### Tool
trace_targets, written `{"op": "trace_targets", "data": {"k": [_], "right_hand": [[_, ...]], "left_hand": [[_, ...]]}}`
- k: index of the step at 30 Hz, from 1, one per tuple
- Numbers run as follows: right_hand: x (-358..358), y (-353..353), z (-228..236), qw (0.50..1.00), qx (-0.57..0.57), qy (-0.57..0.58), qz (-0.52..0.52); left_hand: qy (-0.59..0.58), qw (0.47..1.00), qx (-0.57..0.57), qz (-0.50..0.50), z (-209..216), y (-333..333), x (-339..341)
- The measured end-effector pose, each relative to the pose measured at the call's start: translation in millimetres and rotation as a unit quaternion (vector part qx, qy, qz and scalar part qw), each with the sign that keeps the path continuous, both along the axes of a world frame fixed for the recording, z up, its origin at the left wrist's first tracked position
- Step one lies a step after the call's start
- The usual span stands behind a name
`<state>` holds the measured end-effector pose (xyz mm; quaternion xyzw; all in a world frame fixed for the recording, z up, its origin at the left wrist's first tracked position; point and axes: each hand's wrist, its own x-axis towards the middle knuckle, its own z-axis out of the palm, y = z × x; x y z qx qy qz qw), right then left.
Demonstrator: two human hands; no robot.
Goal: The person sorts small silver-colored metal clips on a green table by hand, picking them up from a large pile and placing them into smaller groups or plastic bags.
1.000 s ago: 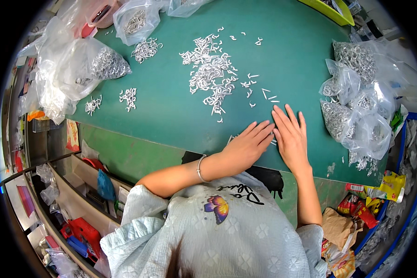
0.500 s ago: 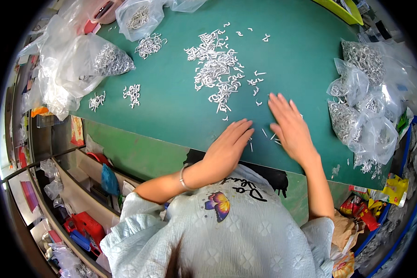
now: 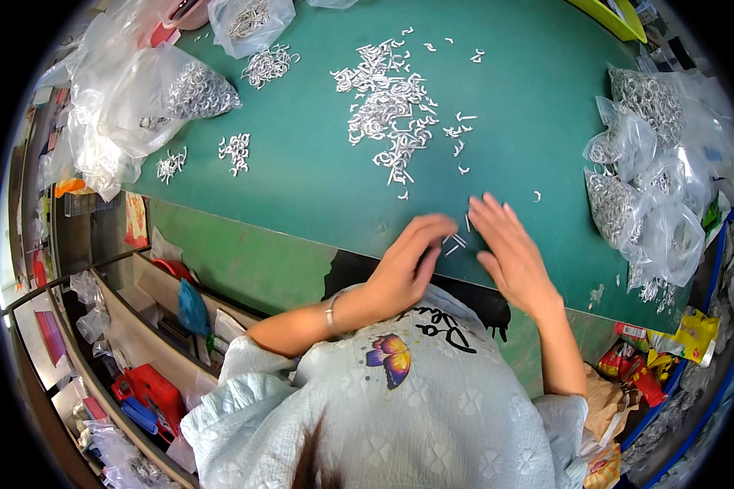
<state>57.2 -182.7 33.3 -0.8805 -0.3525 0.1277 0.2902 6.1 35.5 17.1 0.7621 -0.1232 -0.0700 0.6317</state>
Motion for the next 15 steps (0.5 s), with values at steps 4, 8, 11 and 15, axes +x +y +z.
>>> {"op": "trace_targets", "data": {"k": [4,8,11,15], "right_hand": [[-10,-12,-5,0.994,0.11,0.024,-0.012],[-3,10,-8,0.997,0.029,-0.041,-0.064],[-17,22,-6,0.999,0.044,-0.004,-0.025],[-38,29,-11,0.997,0.06,0.01,0.037]], "left_hand": [[0.375,0.886,-0.196,-0.191,-2,24,-28],[0.561,0.701,-0.41,-0.16,-61,19,-28],[0.566,0.576,-0.566,-0.166,-85,10,-20],[0.555,0.402,-0.71,-0.164,-108,-5,-27]]}}
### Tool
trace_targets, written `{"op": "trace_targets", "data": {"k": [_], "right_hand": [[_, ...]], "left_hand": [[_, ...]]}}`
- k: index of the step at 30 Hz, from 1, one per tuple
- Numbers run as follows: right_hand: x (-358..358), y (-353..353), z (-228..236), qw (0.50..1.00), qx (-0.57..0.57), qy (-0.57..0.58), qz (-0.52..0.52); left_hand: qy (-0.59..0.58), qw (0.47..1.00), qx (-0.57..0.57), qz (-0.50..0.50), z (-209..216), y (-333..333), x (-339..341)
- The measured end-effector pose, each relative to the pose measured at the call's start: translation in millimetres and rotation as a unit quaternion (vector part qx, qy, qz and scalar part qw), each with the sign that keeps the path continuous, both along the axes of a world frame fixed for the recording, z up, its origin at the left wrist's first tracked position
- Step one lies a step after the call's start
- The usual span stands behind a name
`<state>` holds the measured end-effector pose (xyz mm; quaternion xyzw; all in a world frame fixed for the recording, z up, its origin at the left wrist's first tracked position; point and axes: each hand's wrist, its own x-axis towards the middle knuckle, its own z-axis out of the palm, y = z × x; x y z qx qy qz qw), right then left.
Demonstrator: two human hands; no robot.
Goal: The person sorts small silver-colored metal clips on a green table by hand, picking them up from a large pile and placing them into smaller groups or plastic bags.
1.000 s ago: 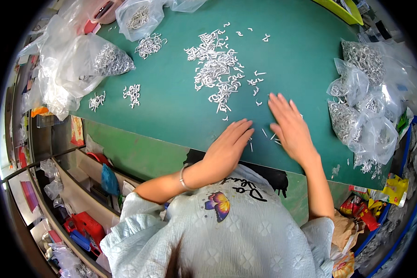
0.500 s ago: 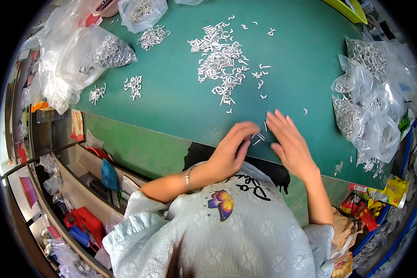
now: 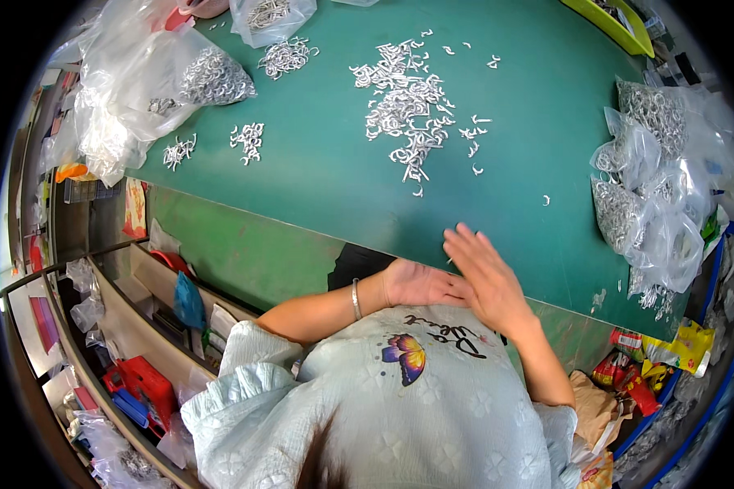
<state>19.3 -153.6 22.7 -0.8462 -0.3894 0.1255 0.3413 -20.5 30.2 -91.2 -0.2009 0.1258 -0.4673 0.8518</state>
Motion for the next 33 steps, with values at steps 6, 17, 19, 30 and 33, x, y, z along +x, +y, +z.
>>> {"op": "trace_targets", "data": {"k": [6,17,19,30,33], "right_hand": [[-22,6,-2,0.986,0.088,0.105,0.092],[80,79,0,0.985,-0.05,-0.161,0.041],[87,68,-9,0.98,-0.092,-0.175,0.016],[73,60,7,0.98,-0.045,-0.144,-0.133],[80,37,-13,0.971,-0.031,-0.168,-0.169]], "left_hand": [[0.08,0.973,0.201,-0.077,-3,3,-4],[-0.171,0.842,0.496,-0.124,53,59,-16],[-0.217,0.819,0.518,-0.115,64,68,-18],[-0.008,0.908,0.403,0.118,112,70,28],[-0.009,0.91,0.393,0.133,112,70,33]]}}
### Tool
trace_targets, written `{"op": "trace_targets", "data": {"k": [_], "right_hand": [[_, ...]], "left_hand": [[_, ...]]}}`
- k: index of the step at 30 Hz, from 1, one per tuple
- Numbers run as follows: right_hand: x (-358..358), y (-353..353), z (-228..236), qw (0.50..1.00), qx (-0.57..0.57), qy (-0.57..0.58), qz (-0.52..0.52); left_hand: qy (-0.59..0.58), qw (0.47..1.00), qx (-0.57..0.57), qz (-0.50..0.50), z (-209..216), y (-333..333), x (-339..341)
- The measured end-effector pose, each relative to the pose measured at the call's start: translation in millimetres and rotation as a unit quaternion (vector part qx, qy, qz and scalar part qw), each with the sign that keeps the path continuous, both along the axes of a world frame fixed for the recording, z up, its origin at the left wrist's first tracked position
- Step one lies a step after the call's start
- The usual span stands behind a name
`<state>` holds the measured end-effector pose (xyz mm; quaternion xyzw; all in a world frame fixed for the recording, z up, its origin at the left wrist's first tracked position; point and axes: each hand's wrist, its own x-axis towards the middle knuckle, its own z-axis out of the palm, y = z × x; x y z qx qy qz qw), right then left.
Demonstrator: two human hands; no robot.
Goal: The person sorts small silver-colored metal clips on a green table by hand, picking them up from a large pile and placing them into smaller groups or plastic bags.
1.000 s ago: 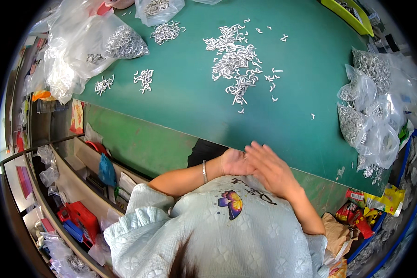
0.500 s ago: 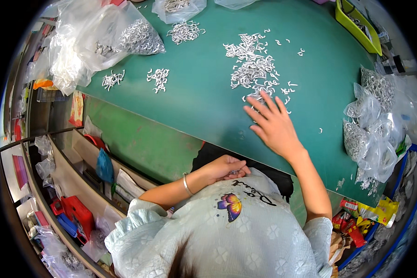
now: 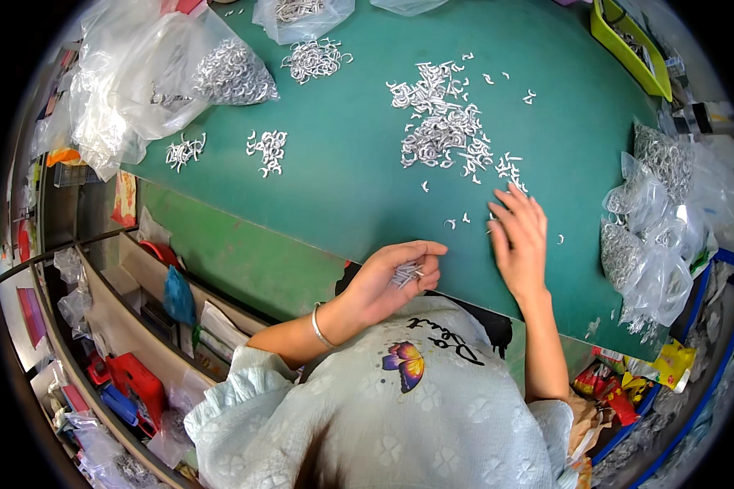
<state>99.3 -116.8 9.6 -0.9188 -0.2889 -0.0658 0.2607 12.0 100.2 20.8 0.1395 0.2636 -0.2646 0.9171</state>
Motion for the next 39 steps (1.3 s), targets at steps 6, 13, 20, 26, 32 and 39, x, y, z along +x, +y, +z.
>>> {"op": "trace_targets", "data": {"k": [6,13,20,26,32,39], "right_hand": [[44,31,6,0.997,0.047,-0.057,-0.038],[64,36,0,0.991,-0.102,-0.087,0.026],[67,35,8,0.99,-0.11,-0.082,0.033],[68,41,19,0.967,-0.232,-0.092,0.048],[78,40,21,0.963,-0.252,-0.057,0.077],[62,17,31,0.994,-0.01,0.081,0.071]], "left_hand": [[-0.212,0.894,0.382,-0.104,5,-4,29],[-0.438,0.41,0.794,-0.097,-6,4,117],[-0.478,0.261,0.824,-0.157,-18,-3,131],[-0.518,0.266,0.801,-0.139,-21,0,132],[-0.516,0.255,0.802,-0.16,-21,3,139],[-0.47,0.36,0.802,-0.077,-14,4,122]]}}
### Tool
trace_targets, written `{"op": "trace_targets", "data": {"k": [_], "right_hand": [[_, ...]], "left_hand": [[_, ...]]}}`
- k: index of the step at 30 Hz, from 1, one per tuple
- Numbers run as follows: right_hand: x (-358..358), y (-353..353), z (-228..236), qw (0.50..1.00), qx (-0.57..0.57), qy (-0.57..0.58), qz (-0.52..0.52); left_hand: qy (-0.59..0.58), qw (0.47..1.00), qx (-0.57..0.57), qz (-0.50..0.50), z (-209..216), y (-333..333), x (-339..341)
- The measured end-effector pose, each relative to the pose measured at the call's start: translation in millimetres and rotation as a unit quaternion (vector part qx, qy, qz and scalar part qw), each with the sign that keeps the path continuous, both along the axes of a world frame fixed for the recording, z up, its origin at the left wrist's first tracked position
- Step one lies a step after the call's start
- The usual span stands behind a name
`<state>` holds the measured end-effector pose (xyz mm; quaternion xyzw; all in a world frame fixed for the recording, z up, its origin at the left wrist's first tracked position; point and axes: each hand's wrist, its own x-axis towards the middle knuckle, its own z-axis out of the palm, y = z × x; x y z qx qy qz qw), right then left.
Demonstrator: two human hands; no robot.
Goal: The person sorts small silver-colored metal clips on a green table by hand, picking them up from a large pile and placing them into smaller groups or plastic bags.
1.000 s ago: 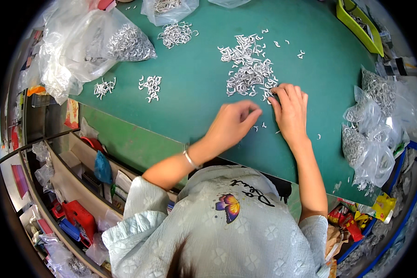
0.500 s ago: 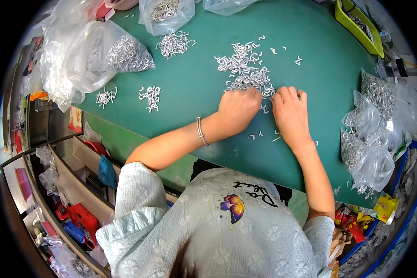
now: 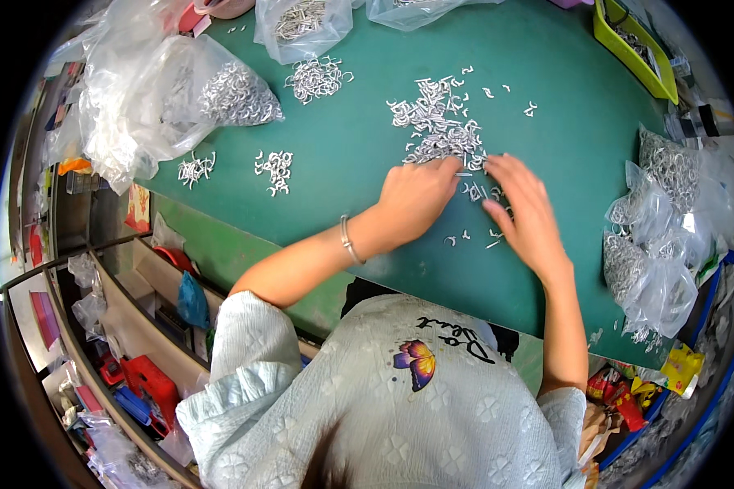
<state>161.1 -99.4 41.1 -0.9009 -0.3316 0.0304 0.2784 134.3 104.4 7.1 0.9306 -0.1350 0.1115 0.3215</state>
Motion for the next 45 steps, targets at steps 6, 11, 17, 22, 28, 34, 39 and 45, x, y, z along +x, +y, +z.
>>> {"op": "trace_targets", "data": {"k": [6,11,17,22,28,34,39,45], "right_hand": [[-55,-40,-2,0.996,-0.085,0.021,-0.02],[-87,-46,-7,0.984,-0.168,0.01,-0.065],[-114,-35,-2,0.981,-0.177,0.059,-0.049],[-102,-42,-9,0.987,-0.134,-0.014,-0.084],[-106,-36,-7,0.992,-0.078,0.03,-0.093],[-101,-40,-19,0.975,0.129,0.015,-0.18],[-103,-44,-36,0.944,0.213,-0.001,-0.253],[-103,-47,-38,0.925,0.244,0.037,-0.287]], "left_hand": [[0.213,0.961,-0.171,-0.041,27,-2,-66],[0.087,0.991,0.023,-0.098,6,-13,-71],[0.044,0.998,0.031,-0.018,-3,-1,-39],[0.06,0.992,0.058,-0.093,-2,-25,-46],[0.286,0.893,-0.349,0.001,15,-4,-29],[0.351,0.329,-0.868,0.123,20,35,-36],[0.345,0.299,-0.876,0.155,33,53,-38],[0.255,0.31,-0.897,0.187,21,104,27]]}}
